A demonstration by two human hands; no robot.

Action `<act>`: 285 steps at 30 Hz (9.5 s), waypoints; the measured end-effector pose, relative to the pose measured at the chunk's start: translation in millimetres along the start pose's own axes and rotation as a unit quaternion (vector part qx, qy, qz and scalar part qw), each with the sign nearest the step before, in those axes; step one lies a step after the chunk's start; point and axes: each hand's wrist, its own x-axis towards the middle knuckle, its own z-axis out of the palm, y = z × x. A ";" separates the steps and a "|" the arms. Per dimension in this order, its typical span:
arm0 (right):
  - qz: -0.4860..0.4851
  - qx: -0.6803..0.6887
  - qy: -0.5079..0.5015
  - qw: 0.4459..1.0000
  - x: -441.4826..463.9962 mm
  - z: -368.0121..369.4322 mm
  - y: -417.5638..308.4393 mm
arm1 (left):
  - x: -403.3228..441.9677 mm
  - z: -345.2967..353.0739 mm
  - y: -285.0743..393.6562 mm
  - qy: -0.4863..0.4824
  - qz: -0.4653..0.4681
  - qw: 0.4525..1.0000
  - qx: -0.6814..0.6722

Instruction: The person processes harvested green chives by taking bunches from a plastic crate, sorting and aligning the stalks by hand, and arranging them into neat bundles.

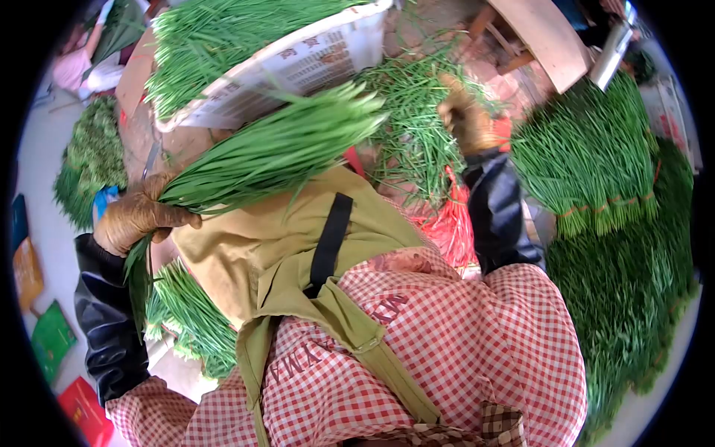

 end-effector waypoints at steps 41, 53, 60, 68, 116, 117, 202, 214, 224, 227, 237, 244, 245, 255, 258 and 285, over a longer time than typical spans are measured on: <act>-0.199 -0.442 -0.161 0.860 -4.4 94.2 -42.1 | 5.8 129.2 -130.3 0.016 0.094 0.935 -0.342; -0.087 0.006 -0.154 0.984 -7.6 113.1 -68.4 | 10.2 152.1 -139.9 -0.014 0.055 0.887 -0.458; -0.090 -0.412 -0.049 0.905 56.6 17.6 -13.1 | 21.4 155.5 -163.7 -0.034 0.042 0.870 -0.489; 0.108 -0.124 -0.133 0.977 29.5 49.7 3.8 | 16.6 160.6 -159.9 0.080 0.082 0.874 -0.472; -0.061 -0.360 -0.447 0.817 44.0 262.7 -75.3 | -24.1 114.6 -176.3 0.006 0.112 0.905 -0.411; -0.070 -0.324 -0.410 0.849 49.2 251.6 -67.3 | -22.9 116.3 -175.8 0.004 0.113 0.906 -0.408; 0.008 -0.133 -0.238 0.962 41.0 112.8 -33.1 | 126.7 120.8 -91.8 -0.150 0.249 0.753 -0.590; 0.096 0.169 -0.235 0.952 -105.2 148.5 -17.8 | 95.7 113.0 -98.0 -0.043 0.314 0.761 -0.566; -0.040 0.228 -0.187 0.955 -68.1 235.3 -14.2 | 89.1 106.9 -81.9 -0.101 0.320 0.754 -0.564; -0.102 0.188 -0.184 0.959 -64.6 245.2 -10.2 | 104.0 108.7 -98.7 -0.215 0.310 0.711 -0.593; -0.055 0.266 -0.346 0.898 -68.1 248.1 -30.9 | 121.5 127.3 -113.2 -0.144 0.271 0.680 -0.666; -0.087 0.218 -0.306 0.923 -59.9 239.6 -21.4 | 49.8 94.7 -69.1 -0.007 0.351 0.774 -0.527; -0.087 0.218 -0.306 0.923 -60.3 239.1 -21.2 | 36.6 92.8 -56.3 0.041 0.365 0.786 -0.497; -0.073 0.164 -0.315 0.932 -67.9 241.4 -16.3 | 46.8 104.1 -48.9 0.084 0.353 0.849 -0.383; -0.017 0.217 -0.355 0.909 -67.8 238.3 -18.6 | 43.8 102.9 -47.3 0.043 0.355 0.829 -0.431; -0.057 0.130 -0.312 0.939 -58.6 240.5 2.2 | 91.8 117.2 -71.5 0.237 0.400 0.789 -0.401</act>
